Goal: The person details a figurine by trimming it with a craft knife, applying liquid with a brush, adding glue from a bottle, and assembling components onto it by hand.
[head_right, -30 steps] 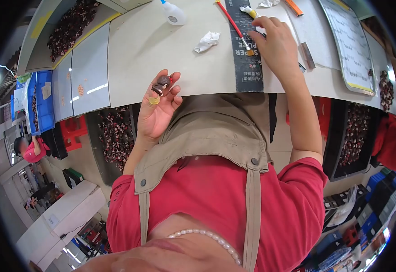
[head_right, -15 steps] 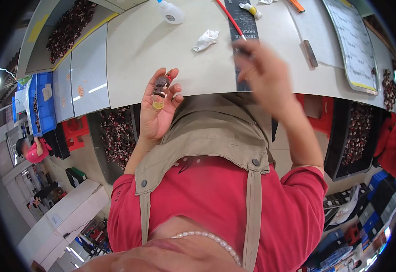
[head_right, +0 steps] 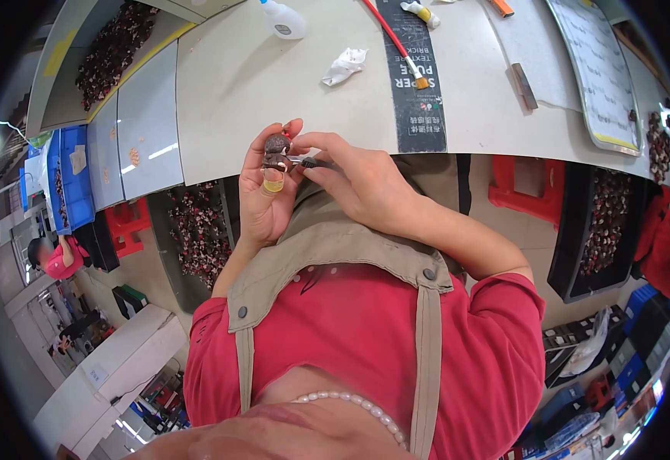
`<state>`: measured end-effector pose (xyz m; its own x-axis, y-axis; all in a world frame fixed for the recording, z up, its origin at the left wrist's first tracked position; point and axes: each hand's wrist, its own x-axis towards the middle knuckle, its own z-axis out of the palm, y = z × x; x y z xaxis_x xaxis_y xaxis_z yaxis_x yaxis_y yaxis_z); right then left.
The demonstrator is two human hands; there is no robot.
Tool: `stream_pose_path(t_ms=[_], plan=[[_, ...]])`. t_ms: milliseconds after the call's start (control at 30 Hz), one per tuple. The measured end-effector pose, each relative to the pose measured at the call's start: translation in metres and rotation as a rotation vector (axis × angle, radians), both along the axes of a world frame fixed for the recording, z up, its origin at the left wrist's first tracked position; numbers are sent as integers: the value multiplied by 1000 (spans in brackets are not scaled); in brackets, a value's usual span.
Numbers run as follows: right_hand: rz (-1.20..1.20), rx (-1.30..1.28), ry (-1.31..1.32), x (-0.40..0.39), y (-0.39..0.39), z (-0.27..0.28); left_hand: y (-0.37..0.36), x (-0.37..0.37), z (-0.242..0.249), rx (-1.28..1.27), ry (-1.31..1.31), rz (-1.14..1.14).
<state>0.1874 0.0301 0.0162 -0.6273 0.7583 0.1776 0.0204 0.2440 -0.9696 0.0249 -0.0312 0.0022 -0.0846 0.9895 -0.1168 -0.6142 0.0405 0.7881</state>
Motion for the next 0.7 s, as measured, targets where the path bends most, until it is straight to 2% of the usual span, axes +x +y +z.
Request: stream_pose_path(t_ms=[233, 333, 433, 533, 633, 700], plan=[[3, 25, -12, 3, 1, -4, 2, 1, -2, 8, -3, 0], [-78, 237, -89, 2, 2, -1, 3, 2, -1, 11, -13, 13], [-139, 435, -56, 2, 2, -11, 3, 3, 1, 30, -18, 16], [-160, 477, -28, 3, 1, -10, 3, 5, 2, 52, -15, 9], [-146, 166, 74, 0, -5, -4, 4, 6, 7, 44, -20, -5], [-116, 98, 63, 3, -2, 4, 3, 4, 8, 31, -16, -9]])
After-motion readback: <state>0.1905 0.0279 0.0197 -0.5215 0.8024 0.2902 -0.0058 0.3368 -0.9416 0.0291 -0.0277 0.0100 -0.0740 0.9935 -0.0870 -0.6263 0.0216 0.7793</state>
